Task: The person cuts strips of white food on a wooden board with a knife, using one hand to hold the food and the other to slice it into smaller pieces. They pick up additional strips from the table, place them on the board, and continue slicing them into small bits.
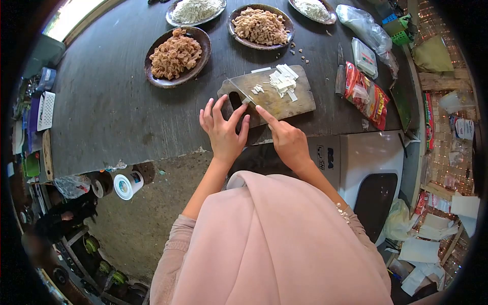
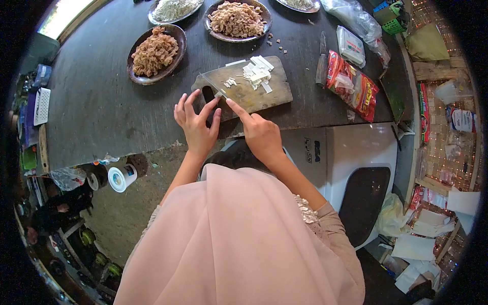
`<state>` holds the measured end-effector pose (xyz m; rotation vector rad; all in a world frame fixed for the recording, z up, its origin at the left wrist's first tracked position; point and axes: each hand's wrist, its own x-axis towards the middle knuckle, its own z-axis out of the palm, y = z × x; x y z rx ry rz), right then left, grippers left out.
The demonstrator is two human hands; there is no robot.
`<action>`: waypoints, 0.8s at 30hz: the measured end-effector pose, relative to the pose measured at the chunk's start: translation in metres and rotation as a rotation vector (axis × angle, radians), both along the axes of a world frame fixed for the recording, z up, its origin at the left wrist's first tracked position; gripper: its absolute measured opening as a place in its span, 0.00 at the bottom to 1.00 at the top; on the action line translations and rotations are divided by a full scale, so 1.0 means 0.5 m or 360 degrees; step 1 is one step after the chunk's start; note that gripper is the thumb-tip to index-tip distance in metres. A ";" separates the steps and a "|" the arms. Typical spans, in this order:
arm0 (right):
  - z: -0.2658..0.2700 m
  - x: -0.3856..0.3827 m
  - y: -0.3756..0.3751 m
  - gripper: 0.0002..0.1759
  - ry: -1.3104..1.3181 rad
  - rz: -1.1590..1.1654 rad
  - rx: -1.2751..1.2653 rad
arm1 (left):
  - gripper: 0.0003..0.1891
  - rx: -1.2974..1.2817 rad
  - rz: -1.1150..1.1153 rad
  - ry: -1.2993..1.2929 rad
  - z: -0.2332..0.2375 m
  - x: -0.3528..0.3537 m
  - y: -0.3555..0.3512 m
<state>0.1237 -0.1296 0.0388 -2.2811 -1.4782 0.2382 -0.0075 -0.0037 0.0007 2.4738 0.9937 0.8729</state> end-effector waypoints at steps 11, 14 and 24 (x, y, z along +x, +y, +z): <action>-0.004 -0.003 -0.006 0.38 0.0003 -0.0019 -0.0014 | 0.15 0.0034 -0.0005 0.0016 -0.003 0.002 -0.001; -0.010 -0.003 0.004 0.38 0.0006 -0.0029 0.0015 | 0.15 0.0045 0.0001 0.0020 -0.004 0.000 0.002; -0.008 -0.004 0.009 0.39 -0.0022 -0.0031 -0.0011 | 0.14 0.0001 0.0007 -0.0031 -0.003 0.005 0.002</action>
